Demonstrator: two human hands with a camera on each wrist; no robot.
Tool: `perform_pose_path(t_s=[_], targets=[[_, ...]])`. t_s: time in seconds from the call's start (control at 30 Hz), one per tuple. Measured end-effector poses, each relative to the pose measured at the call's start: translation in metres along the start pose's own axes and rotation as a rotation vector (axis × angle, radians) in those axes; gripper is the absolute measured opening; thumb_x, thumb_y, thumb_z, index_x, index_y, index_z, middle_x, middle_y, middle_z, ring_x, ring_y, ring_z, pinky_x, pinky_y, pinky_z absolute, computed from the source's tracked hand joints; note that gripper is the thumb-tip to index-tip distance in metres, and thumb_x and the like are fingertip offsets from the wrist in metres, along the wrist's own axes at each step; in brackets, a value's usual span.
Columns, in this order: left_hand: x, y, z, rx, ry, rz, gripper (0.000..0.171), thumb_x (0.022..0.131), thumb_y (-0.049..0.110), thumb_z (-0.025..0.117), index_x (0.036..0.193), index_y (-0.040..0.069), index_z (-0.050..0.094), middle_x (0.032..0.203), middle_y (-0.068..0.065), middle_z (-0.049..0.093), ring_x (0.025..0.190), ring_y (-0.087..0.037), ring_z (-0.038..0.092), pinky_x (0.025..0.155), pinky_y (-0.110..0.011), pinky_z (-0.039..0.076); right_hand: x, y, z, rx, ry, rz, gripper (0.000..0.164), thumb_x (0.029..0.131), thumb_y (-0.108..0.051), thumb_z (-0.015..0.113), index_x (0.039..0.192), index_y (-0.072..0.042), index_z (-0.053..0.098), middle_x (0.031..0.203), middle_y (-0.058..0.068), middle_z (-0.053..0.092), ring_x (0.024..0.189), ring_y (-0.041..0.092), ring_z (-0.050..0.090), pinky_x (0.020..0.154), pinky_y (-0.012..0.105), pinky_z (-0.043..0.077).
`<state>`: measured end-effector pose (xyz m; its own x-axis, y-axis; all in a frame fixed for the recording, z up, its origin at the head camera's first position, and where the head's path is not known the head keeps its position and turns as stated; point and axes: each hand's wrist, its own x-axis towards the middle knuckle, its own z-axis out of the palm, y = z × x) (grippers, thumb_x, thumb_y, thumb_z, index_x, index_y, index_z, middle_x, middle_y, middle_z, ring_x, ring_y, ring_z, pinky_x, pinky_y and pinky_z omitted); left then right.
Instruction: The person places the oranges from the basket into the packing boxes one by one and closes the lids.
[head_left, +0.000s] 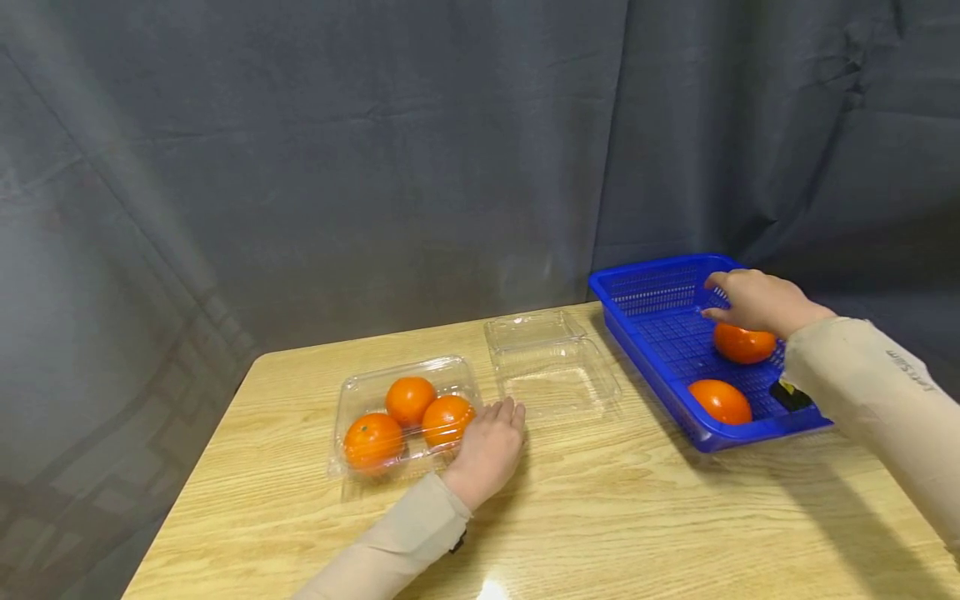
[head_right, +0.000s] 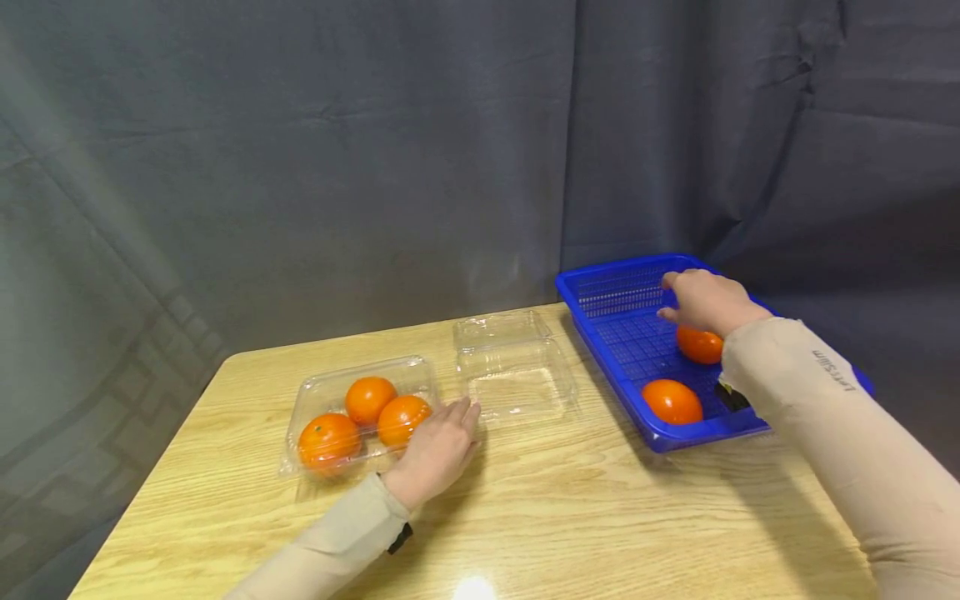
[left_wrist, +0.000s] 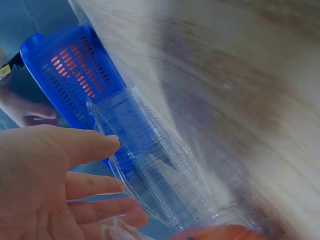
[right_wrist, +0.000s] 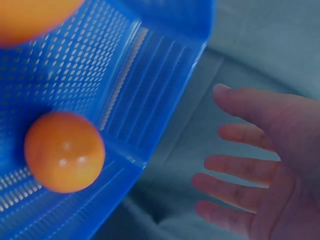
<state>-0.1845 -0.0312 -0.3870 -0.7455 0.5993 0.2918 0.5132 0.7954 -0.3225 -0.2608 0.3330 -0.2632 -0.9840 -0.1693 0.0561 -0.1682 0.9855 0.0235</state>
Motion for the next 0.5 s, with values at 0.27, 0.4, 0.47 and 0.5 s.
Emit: perform_pose_path(t_s=[0.27, 0.4, 0.47, 0.5], targets=[[-0.001, 0.000, 0.004, 0.006, 0.073, -0.001, 0.040, 0.087, 0.027, 0.065, 0.120, 0.005, 0.062, 0.119, -0.011, 0.065, 0.107, -0.018, 0.065, 0.092, -0.028, 0.053, 0.011, 0.023, 0.010, 0.044, -0.062, 0.082, 0.059, 0.085, -0.030, 0.067, 0.125, 0.010, 0.048, 0.120, 0.038, 0.051, 0.107, 0.053, 0.049, 0.085, 0.066, 0.044], [-0.001, 0.001, 0.005, 0.008, 0.096, 0.002, 0.040, 0.085, 0.027, 0.067, 0.118, 0.005, 0.063, 0.117, -0.011, 0.066, 0.106, -0.018, 0.065, 0.091, -0.027, 0.053, 0.012, 0.034, 0.017, 0.077, -0.108, 0.114, 0.064, 0.085, -0.029, 0.067, 0.128, 0.013, 0.045, 0.125, 0.041, 0.045, 0.109, 0.056, 0.046, 0.087, 0.069, 0.040], [-0.002, 0.001, 0.005, 0.009, 0.095, 0.003, 0.041, 0.084, 0.028, 0.067, 0.118, 0.005, 0.062, 0.117, -0.011, 0.066, 0.106, -0.018, 0.065, 0.091, -0.027, 0.053, 0.011, 0.039, 0.020, 0.104, -0.133, 0.143, 0.068, 0.084, -0.031, 0.067, 0.128, 0.014, 0.042, 0.125, 0.042, 0.043, 0.107, 0.056, 0.045, 0.087, 0.070, 0.039], [-0.002, 0.001, 0.005, 0.009, 0.094, 0.003, 0.041, 0.084, 0.028, 0.067, 0.118, 0.005, 0.062, 0.117, -0.011, 0.065, 0.106, -0.018, 0.065, 0.091, -0.027, 0.053, 0.011, 0.042, 0.022, 0.118, -0.140, 0.153, 0.069, 0.084, -0.032, 0.067, 0.128, 0.015, 0.042, 0.124, 0.043, 0.044, 0.104, 0.056, 0.047, 0.086, 0.070, 0.039]])
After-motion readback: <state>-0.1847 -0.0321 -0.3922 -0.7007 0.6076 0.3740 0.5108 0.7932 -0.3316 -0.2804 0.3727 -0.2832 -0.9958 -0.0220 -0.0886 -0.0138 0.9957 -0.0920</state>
